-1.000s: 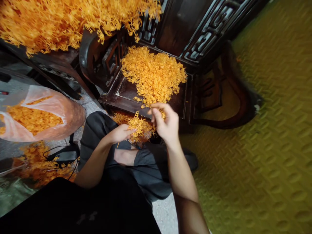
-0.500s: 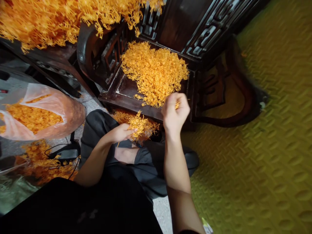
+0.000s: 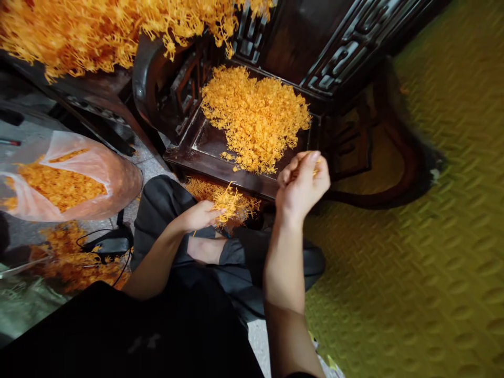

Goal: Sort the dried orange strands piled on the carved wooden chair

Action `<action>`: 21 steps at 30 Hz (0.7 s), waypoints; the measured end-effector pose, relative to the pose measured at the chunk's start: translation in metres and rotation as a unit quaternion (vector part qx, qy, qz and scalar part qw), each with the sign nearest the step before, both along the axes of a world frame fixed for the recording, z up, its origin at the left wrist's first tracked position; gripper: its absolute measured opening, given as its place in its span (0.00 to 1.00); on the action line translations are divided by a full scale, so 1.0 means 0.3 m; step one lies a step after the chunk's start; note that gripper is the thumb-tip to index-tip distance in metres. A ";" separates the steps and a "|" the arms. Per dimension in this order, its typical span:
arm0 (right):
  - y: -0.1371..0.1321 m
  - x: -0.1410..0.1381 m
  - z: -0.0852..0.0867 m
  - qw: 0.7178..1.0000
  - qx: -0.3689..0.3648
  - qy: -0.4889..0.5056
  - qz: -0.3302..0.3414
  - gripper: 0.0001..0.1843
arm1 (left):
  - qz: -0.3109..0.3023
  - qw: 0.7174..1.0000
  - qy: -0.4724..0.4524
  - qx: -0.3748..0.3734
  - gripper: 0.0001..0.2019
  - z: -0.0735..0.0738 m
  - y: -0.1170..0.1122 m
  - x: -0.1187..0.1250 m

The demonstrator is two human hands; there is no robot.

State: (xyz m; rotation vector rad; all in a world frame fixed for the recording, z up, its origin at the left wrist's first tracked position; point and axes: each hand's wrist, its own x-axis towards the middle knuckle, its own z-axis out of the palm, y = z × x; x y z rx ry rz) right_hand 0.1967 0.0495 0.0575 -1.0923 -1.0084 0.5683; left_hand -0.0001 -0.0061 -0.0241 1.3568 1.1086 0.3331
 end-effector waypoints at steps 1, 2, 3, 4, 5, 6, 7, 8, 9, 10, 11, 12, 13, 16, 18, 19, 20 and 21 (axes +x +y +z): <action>-0.003 0.018 0.026 0.999 -0.002 -0.038 0.024 0.17 | 0.000 1.000 0.010 0.011 0.24 -0.009 0.002 -0.009; -0.014 0.029 0.047 0.993 -0.010 -0.103 0.064 0.15 | 0.002 1.000 0.019 0.025 0.24 -0.016 0.006 -0.017; -0.033 0.034 0.061 0.976 -0.017 -0.185 0.116 0.14 | 0.003 0.999 0.023 0.041 0.24 -0.020 0.010 -0.022; -0.056 0.032 0.067 0.947 -0.021 -0.269 0.174 0.16 | 0.005 0.998 0.024 0.055 0.24 -0.020 0.014 -0.024; -0.078 0.025 0.065 0.910 -0.023 -0.345 0.228 0.17 | 0.008 0.998 0.022 0.065 0.23 -0.018 0.018 -0.023; -0.099 0.015 0.056 0.872 -0.024 -0.408 0.268 0.19 | 0.010 0.997 0.023 0.072 0.23 -0.013 0.021 -0.019; -0.115 0.003 0.042 0.840 -0.028 -0.458 0.292 0.21 | 0.011 0.997 0.029 0.075 0.22 -0.006 0.022 -0.013; -0.126 -0.010 0.026 0.814 -0.039 -0.496 0.301 0.22 | 0.013 0.996 0.040 0.078 0.21 0.003 0.023 -0.006; -0.133 -0.021 0.008 0.794 -0.053 -0.524 0.304 0.23 | 0.014 0.995 0.054 0.082 0.19 0.013 0.023 0.002; -0.136 -0.033 -0.009 0.783 -0.063 -0.540 0.303 0.21 | 0.016 0.994 0.068 0.086 0.18 0.025 0.023 0.010; -0.138 -0.044 -0.024 0.785 -0.063 -0.538 0.300 0.18 | 0.019 0.993 0.081 0.090 0.17 0.038 0.023 0.018; -0.139 -0.056 -0.036 0.802 -0.054 -0.518 0.291 0.13 | 0.026 0.992 0.087 0.091 0.17 0.050 0.026 0.026; -0.139 -0.068 -0.045 0.832 -0.038 -0.480 0.275 0.10 | 0.034 0.992 0.086 0.091 0.18 0.062 0.030 0.034; -0.132 -0.094 -0.037 0.935 0.003 -0.306 0.179 0.10 | 0.067 0.992 0.060 0.088 0.20 0.075 0.048 0.054; -0.114 -0.088 0.004 0.980 0.043 -0.171 0.093 0.13 | 0.090 0.992 0.046 0.076 0.21 0.057 0.054 0.059; -0.101 -0.075 0.035 0.990 0.079 -0.106 0.052 0.14 | 0.103 0.993 0.035 0.055 0.21 0.041 0.054 0.058; -0.088 -0.056 0.070 0.991 0.122 -0.053 0.018 0.15 | 0.117 0.993 0.010 0.019 0.22 0.024 0.050 0.054; -0.077 -0.034 0.106 0.987 0.161 -0.020 -0.004 0.15 | 0.127 0.991 -0.033 -0.030 0.21 0.007 0.043 0.049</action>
